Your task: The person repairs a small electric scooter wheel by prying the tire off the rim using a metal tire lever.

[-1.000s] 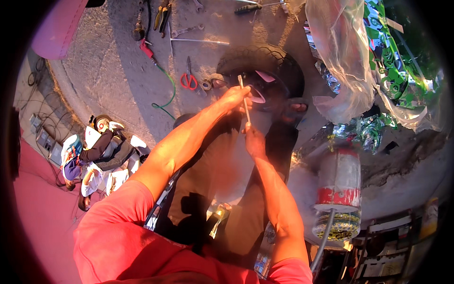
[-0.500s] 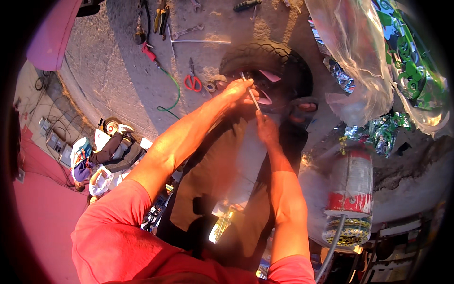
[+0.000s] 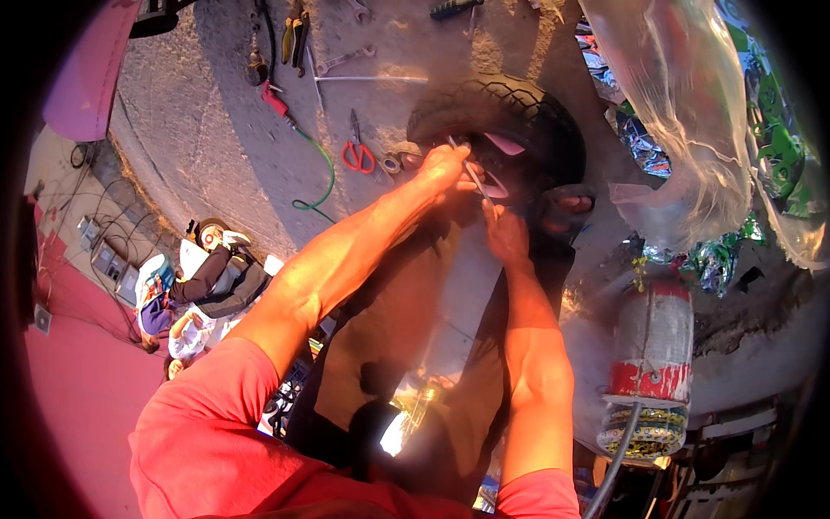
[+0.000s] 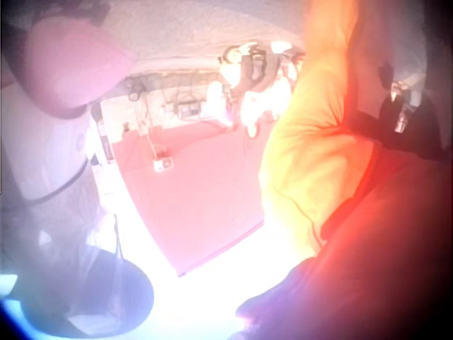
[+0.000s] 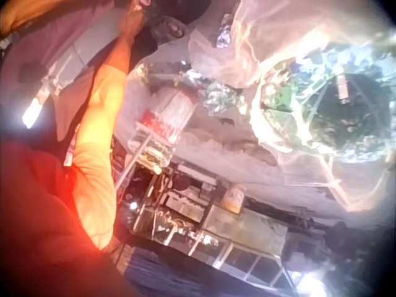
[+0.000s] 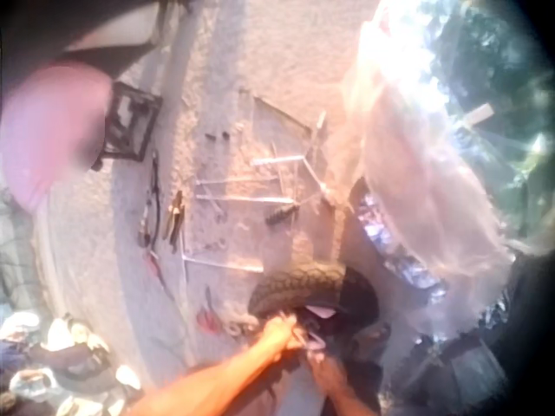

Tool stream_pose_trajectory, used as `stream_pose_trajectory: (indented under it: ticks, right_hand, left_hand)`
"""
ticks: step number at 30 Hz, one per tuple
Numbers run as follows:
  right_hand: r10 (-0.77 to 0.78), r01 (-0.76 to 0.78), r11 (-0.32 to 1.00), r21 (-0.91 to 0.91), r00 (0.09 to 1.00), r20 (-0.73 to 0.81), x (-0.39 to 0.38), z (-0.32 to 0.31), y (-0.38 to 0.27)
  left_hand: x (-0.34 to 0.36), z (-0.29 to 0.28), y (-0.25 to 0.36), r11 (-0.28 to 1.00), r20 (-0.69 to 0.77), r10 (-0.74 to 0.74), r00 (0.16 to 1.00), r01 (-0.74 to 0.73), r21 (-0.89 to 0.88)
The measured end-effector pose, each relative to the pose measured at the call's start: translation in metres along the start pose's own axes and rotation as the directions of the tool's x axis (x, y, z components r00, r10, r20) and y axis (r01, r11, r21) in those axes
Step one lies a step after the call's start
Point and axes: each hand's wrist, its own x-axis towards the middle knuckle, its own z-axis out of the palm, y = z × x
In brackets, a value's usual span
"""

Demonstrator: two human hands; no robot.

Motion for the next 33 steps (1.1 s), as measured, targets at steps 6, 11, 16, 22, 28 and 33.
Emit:
stream_pose_trajectory:
  ticks: [6, 11, 16, 22, 28, 33]
  right_hand:
    - [-0.013, 0.014, 0.997, -0.082, 1.0, 0.004, -0.003, -0.008, -0.011]
    - [-0.006, 0.006, 1.0, -0.019, 1.0, -0.015, -0.019, 0.002, -0.029]
    - [0.072, -0.469, 0.691, 0.55, 0.802, 0.593, -0.059, -0.041, -0.085]
    - [-0.176, -0.595, -0.141, 0.791, 0.802, 0.571, -0.088, -0.018, -0.104]
    - [0.051, -0.579, -0.242, 0.779, 0.794, 0.606, -0.096, -0.025, -0.159]
    - [0.186, -0.513, -0.243, 0.823, 0.808, 0.559, -0.1, -0.031, -0.206]
  left_hand:
    - [0.0, -0.007, 0.007, 0.995, 0.019, -0.036, 0.999, 0.034, 0.091]
    - [-0.001, -0.013, 0.012, 0.982, 0.052, 0.048, 0.997, -0.057, 0.18]
    - [-0.022, -0.018, 0.019, 0.974, 0.018, 0.051, 0.999, -0.054, 0.221]
    - [-0.03, -0.007, 0.031, 0.972, -0.103, 0.027, 0.994, -0.002, 0.237]
    - [-0.031, -0.015, 0.051, 0.935, -0.098, -0.079, 0.992, 0.108, 0.339]
    - [-0.032, -0.022, 0.07, 0.914, -0.039, -0.146, 0.988, 0.15, 0.376]
